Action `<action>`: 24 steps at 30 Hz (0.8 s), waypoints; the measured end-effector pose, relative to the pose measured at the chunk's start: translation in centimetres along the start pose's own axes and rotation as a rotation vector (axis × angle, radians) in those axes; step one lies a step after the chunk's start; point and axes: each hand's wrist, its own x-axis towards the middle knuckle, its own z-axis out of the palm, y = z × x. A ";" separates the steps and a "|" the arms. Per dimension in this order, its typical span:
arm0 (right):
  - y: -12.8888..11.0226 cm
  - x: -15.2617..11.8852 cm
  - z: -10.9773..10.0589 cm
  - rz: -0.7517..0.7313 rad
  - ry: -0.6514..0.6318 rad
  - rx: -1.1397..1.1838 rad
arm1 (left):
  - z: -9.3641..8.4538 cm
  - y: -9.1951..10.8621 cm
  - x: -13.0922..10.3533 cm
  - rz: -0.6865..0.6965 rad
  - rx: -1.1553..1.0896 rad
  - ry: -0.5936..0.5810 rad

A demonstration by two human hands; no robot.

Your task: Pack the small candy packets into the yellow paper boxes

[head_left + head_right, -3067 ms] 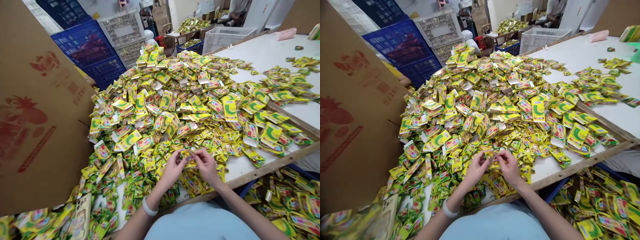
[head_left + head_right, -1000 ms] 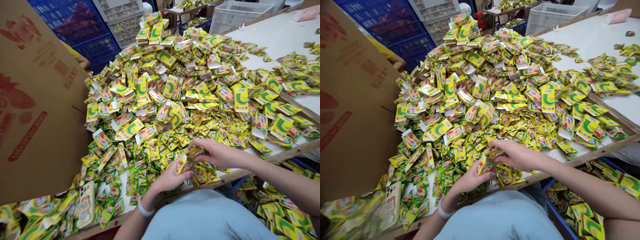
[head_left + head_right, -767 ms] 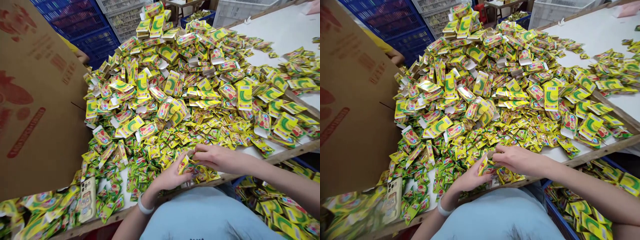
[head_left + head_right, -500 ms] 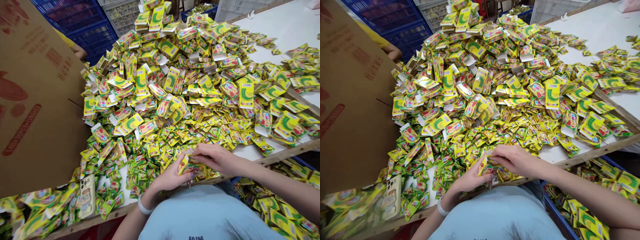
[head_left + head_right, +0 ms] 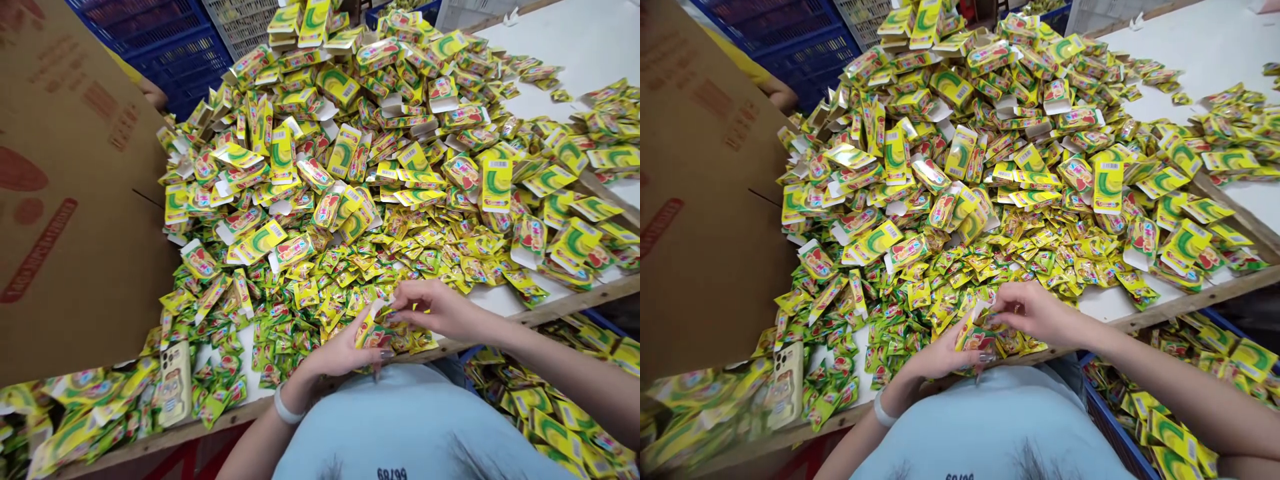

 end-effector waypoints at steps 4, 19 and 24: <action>1.2 -0.3 1.4 -0.084 0.028 0.029 | 0.1 -0.2 0.2 -0.019 0.012 -0.047; 2.4 -2.0 3.8 -0.231 0.250 -0.147 | 0.0 -2.0 1.8 0.100 -0.022 -0.052; 1.6 -1.9 2.8 -0.154 -0.008 -0.192 | 0.3 -3.2 2.2 0.167 -0.095 -0.095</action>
